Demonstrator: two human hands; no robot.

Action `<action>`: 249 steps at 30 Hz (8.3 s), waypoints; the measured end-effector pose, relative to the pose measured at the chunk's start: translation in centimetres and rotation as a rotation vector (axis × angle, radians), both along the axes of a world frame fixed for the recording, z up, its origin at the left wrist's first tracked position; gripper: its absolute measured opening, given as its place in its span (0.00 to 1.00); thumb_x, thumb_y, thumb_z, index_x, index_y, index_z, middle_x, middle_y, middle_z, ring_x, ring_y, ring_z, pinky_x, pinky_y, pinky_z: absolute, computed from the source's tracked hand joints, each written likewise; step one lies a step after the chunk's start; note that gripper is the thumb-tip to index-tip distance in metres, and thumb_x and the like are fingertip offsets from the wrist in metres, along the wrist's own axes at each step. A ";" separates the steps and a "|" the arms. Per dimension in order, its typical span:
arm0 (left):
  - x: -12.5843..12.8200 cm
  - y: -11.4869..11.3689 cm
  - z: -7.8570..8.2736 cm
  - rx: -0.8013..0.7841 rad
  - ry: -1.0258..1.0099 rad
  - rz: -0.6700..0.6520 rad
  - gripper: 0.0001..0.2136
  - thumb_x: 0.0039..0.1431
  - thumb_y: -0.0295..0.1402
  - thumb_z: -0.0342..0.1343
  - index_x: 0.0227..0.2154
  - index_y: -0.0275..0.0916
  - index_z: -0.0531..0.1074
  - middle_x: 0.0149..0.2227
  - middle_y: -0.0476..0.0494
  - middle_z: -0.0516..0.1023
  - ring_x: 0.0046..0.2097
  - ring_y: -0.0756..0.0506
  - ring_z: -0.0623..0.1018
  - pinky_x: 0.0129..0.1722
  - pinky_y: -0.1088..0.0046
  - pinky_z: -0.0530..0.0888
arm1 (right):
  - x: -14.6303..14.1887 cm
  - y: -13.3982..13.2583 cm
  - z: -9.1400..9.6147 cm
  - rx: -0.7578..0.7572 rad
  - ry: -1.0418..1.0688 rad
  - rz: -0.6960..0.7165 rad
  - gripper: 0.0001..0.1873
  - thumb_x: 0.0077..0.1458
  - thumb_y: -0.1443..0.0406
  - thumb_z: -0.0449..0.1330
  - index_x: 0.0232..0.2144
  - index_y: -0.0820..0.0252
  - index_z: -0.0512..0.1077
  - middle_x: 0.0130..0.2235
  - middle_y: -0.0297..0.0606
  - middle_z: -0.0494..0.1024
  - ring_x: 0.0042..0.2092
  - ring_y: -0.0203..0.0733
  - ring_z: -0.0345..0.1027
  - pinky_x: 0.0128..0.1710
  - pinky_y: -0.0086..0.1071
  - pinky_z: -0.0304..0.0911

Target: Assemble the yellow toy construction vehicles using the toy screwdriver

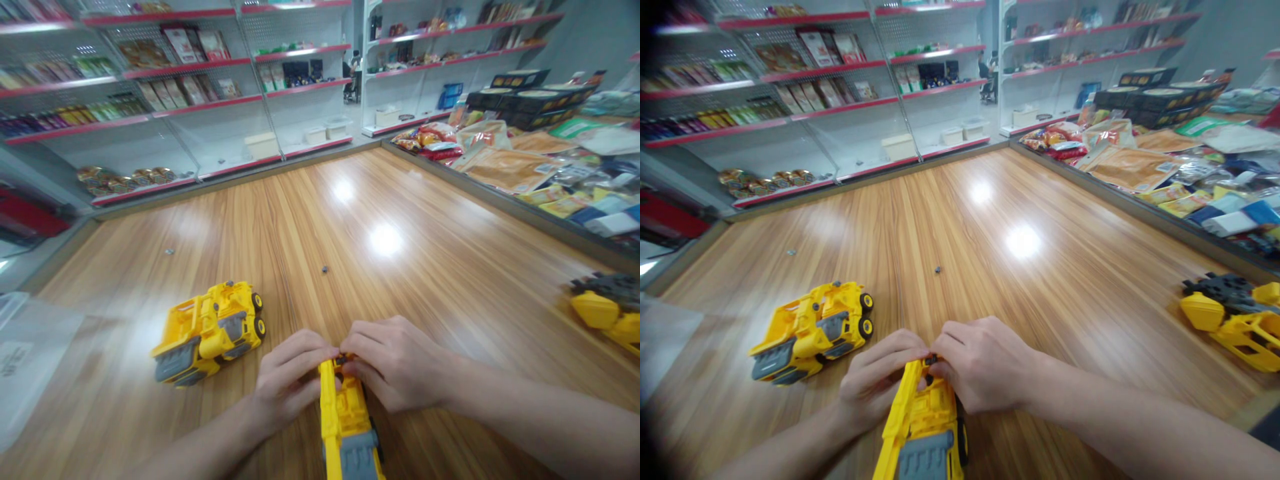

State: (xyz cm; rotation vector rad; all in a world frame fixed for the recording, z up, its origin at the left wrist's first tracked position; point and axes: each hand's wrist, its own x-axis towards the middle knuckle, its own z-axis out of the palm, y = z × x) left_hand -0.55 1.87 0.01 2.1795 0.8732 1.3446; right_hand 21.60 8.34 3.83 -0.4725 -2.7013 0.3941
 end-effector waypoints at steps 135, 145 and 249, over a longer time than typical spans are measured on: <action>-0.1 0.0 -0.4 -0.298 -0.151 -0.024 0.14 0.53 0.19 0.61 0.43 0.38 0.75 0.40 0.39 0.79 0.40 0.44 0.79 0.38 0.69 0.76 | -0.2 0.4 -0.2 0.096 0.140 0.045 0.13 0.66 0.65 0.51 0.35 0.63 0.74 0.31 0.37 0.73 0.30 0.37 0.65 0.28 0.32 0.57; 0.1 0.0 -0.2 -0.301 -0.138 -0.013 0.13 0.54 0.20 0.61 0.42 0.38 0.75 0.39 0.38 0.79 0.39 0.44 0.79 0.37 0.69 0.76 | -0.2 0.2 0.2 0.058 0.115 0.031 0.12 0.66 0.65 0.50 0.35 0.64 0.72 0.32 0.38 0.73 0.31 0.38 0.65 0.28 0.31 0.57; -1.3 2.1 -1.1 -1.059 -0.827 0.044 0.27 0.58 0.43 0.58 0.59 0.44 0.64 0.37 0.40 0.81 0.28 0.41 0.81 0.23 0.69 0.75 | -0.4 5.8 -4.5 -0.138 -0.034 -0.324 0.10 0.51 0.78 0.54 0.35 0.65 0.69 0.37 0.44 0.73 0.39 0.43 0.65 0.41 0.37 0.63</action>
